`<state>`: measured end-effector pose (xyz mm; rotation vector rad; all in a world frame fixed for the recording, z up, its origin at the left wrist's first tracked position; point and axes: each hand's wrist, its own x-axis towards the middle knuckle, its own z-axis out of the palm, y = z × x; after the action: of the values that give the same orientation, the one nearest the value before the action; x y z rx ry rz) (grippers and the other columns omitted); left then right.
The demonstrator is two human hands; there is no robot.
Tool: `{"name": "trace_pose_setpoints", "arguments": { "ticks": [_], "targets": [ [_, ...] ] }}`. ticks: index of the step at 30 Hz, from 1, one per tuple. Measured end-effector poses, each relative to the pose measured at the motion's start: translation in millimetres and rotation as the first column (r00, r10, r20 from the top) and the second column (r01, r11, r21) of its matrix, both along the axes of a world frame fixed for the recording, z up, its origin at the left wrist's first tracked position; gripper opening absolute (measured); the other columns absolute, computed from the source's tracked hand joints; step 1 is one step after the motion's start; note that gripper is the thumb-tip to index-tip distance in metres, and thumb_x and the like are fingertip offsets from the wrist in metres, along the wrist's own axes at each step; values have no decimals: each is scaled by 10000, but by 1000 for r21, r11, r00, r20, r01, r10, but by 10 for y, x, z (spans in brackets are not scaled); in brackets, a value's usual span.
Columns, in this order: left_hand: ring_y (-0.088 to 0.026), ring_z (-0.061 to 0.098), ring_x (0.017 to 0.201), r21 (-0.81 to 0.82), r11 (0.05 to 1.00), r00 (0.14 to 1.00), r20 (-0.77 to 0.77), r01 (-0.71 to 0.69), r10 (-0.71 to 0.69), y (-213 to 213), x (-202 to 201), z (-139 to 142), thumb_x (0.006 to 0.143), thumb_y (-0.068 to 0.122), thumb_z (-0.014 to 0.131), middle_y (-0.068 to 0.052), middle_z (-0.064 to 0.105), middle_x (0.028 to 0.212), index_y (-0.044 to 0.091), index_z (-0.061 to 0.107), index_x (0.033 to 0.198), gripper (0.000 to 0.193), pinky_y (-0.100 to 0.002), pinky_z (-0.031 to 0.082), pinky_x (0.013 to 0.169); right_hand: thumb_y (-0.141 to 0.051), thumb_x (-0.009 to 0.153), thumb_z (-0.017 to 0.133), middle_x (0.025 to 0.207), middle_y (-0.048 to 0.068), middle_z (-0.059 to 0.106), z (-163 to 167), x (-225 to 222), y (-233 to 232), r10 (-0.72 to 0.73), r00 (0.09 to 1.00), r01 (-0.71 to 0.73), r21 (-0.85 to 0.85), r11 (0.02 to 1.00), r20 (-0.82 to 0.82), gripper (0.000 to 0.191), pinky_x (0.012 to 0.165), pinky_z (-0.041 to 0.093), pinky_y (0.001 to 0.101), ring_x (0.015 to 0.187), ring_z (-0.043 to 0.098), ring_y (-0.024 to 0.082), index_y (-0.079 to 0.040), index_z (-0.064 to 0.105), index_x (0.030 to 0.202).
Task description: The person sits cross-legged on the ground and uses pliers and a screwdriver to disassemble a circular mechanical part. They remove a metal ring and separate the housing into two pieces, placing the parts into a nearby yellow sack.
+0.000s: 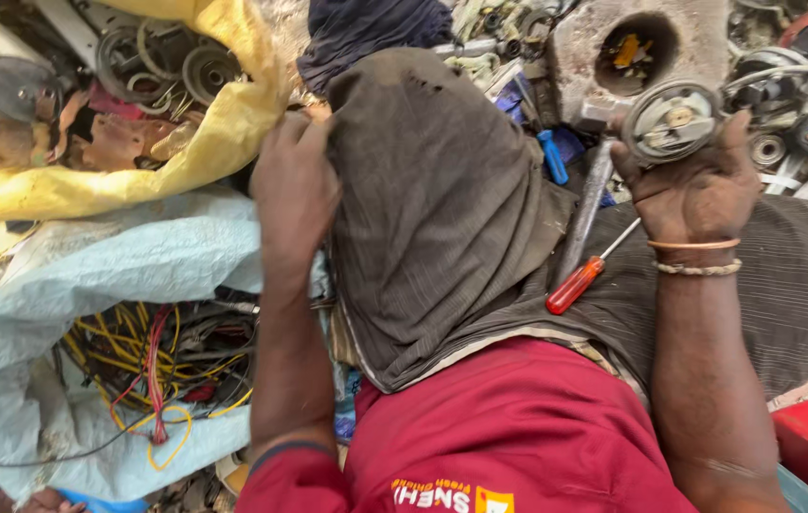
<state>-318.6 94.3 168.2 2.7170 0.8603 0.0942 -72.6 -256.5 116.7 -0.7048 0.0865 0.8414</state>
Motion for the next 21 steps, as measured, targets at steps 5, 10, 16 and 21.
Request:
{"name": "trace_pose_setpoints", "arguments": {
  "ticks": [5, 10, 16, 21],
  "targets": [
    [-414, 561, 1242, -63, 994, 929, -357, 84, -101, -135, -444, -243, 820, 136, 684, -177, 608, 1402, 85, 660, 1254, 438, -571, 471, 1017, -611, 1071, 478, 1546, 190, 538, -70, -14, 31, 57, 997, -53, 66, 996, -53, 728, 1142, 478, 611, 1438, 502, 443, -83, 460, 1571],
    [-429, 543, 1241, -147, 980, 908, -380, 131, -178, -143, -497, -319, 722, 178, 714, -189, 583, 1351, 65, 665, 1250, 542, -720, 399, 999, -603, 1082, 428, 1596, 192, 488, 34, -63, 92, 59, 998, -57, 111, 992, -22, 763, 1178, 453, 645, 1490, 465, 447, -77, 409, 1634],
    [-360, 635, 1130, -92, 989, 860, -488, 120, -149, -151, -514, -278, 825, 256, 696, -159, 660, 1226, 96, 735, 1101, 322, -617, 464, 996, -546, 1106, 399, 1603, 211, 492, 54, -87, 48, 20, 996, -7, 149, 989, -89, 680, 1186, 465, 662, 1514, 461, 483, -61, 438, 1581],
    [-338, 686, 1038, -3, 982, 880, -443, 189, -171, -227, -512, -184, 857, 163, 671, -143, 707, 1131, 97, 733, 1073, 235, -542, 523, 912, -473, 1152, 413, 1599, 238, 499, 3, -78, 7, 13, 977, 41, 247, 968, -213, 627, 1124, 537, 600, 1500, 472, 495, -25, 449, 1588]
  ]
}}
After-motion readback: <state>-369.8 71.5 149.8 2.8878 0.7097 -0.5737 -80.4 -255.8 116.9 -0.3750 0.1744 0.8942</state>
